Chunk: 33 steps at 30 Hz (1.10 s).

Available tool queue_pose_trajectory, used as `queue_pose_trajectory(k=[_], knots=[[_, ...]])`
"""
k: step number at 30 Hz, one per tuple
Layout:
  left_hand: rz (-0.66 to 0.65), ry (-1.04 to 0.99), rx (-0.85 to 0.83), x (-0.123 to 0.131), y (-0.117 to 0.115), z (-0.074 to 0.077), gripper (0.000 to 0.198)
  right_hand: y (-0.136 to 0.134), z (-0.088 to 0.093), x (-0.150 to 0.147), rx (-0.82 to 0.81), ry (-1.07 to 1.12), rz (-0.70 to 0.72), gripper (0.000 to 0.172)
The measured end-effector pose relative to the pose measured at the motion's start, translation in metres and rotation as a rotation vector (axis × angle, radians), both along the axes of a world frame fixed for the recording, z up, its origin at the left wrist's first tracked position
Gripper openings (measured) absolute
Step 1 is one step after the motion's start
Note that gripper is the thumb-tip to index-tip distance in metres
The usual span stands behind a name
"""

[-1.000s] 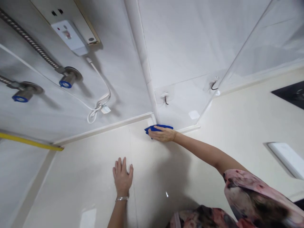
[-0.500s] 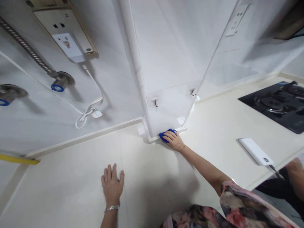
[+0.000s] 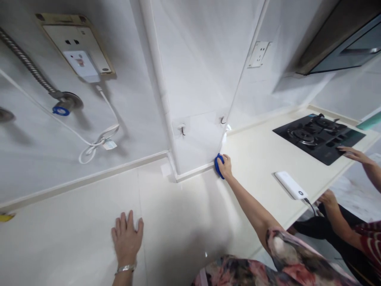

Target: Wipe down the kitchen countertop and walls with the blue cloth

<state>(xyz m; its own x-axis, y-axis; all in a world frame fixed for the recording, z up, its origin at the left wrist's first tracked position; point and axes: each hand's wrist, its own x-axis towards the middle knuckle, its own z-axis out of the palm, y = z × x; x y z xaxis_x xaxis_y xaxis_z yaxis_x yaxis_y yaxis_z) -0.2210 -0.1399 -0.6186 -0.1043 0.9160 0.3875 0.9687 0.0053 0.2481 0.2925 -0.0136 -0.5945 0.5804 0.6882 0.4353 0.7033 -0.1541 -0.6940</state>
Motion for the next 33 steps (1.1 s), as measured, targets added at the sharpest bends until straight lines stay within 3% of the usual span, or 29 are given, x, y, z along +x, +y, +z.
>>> queue_pose_trajectory(k=[4,12,16,22,25,29,33], knots=[[-0.005,-0.013,-0.001,0.001,-0.001,0.001,0.063,0.009,-0.009,-0.021,0.008,-0.064,0.017,0.054],[-0.007,-0.074,0.007,0.007,-0.002,0.002,0.062,-0.01,-0.016,-0.042,0.078,-0.3,0.043,0.054],[0.0,-0.082,0.018,0.008,-0.001,0.0,0.062,-0.023,-0.019,-0.09,0.064,-0.395,0.106,0.047],[0.006,-0.087,0.011,0.008,-0.001,-0.004,0.061,-0.031,-0.021,-0.183,-0.163,-0.468,0.298,0.043],[0.018,-0.088,0.001,0.008,-0.001,-0.003,0.062,-0.031,-0.018,-0.207,-0.185,-0.457,0.316,0.043],[0.02,-0.1,0.012,0.006,-0.002,-0.003,0.062,-0.034,-0.014,-0.194,-0.095,-0.529,0.491,0.046],[0.021,-0.109,0.018,0.005,-0.004,-0.004,0.061,-0.038,-0.007,-0.13,-0.181,-0.653,0.651,0.046]])
